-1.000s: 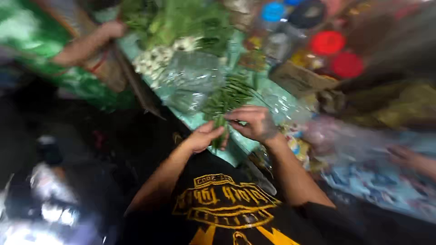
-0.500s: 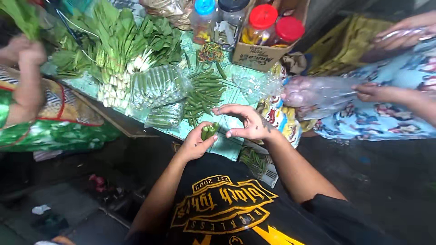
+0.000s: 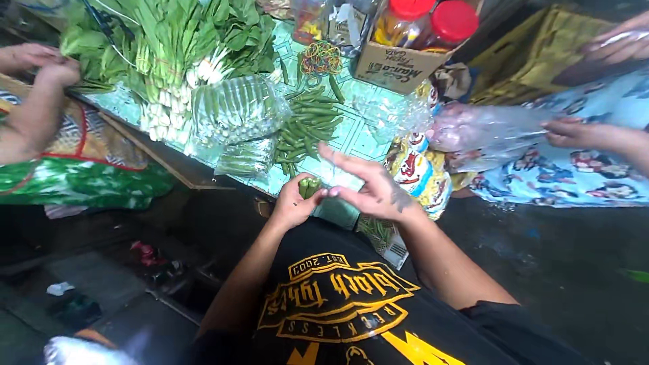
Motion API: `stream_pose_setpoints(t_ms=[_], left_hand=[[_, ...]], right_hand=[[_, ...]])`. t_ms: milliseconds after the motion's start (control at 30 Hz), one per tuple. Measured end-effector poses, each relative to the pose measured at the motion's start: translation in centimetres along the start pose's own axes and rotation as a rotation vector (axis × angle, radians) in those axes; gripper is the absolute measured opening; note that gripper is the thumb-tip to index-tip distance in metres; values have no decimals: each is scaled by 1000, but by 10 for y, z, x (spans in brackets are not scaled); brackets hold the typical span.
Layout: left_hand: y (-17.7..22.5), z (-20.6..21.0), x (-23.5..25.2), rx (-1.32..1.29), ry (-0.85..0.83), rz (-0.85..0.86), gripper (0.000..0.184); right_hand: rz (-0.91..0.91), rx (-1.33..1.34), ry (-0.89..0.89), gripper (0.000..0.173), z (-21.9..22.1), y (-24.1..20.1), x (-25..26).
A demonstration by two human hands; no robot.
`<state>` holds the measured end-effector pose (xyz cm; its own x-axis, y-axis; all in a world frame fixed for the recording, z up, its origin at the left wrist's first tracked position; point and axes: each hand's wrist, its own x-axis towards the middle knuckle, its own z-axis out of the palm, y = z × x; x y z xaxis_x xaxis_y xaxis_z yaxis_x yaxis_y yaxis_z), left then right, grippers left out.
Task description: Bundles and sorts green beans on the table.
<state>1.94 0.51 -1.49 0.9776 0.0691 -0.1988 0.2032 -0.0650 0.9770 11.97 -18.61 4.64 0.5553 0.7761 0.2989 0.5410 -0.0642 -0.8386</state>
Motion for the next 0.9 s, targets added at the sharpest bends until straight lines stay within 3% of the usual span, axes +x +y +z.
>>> stream_pose_setpoints(t_ms=[67, 133, 267, 367, 467, 533, 633, 700, 800, 900], left_hand=[[0, 1, 1, 178, -1, 60, 26], [7, 6, 0, 306, -3, 152, 25], [21, 17, -4, 419, 8, 96, 30], [10, 5, 4, 340, 54, 126, 24], [7, -3, -5, 411, 95, 115, 21], [16, -3, -3, 542, 82, 38, 35], [36, 8, -1, 782, 21, -187, 78], [41, 14, 1, 886, 40, -194, 95], [39, 9, 3, 825, 33, -122, 106], [32, 2, 4, 669, -52, -81, 89]], right_hand=[[-121, -9, 119, 63, -17, -19, 15], [-168, -62, 181, 60, -5, -28, 29], [13, -159, 46, 54, 42, 1, 35], [60, 117, 157, 50, 8, 8, 33], [14, 28, 144, 60, -11, 22, 16], [22, -87, 22, 70, -8, 25, 12], [128, -230, -166, 79, 9, 11, 13], [192, -318, -247, 80, 15, 5, 18], [255, -373, -332, 63, 14, 9, 20], [245, -304, -364, 47, 6, 23, 12]])
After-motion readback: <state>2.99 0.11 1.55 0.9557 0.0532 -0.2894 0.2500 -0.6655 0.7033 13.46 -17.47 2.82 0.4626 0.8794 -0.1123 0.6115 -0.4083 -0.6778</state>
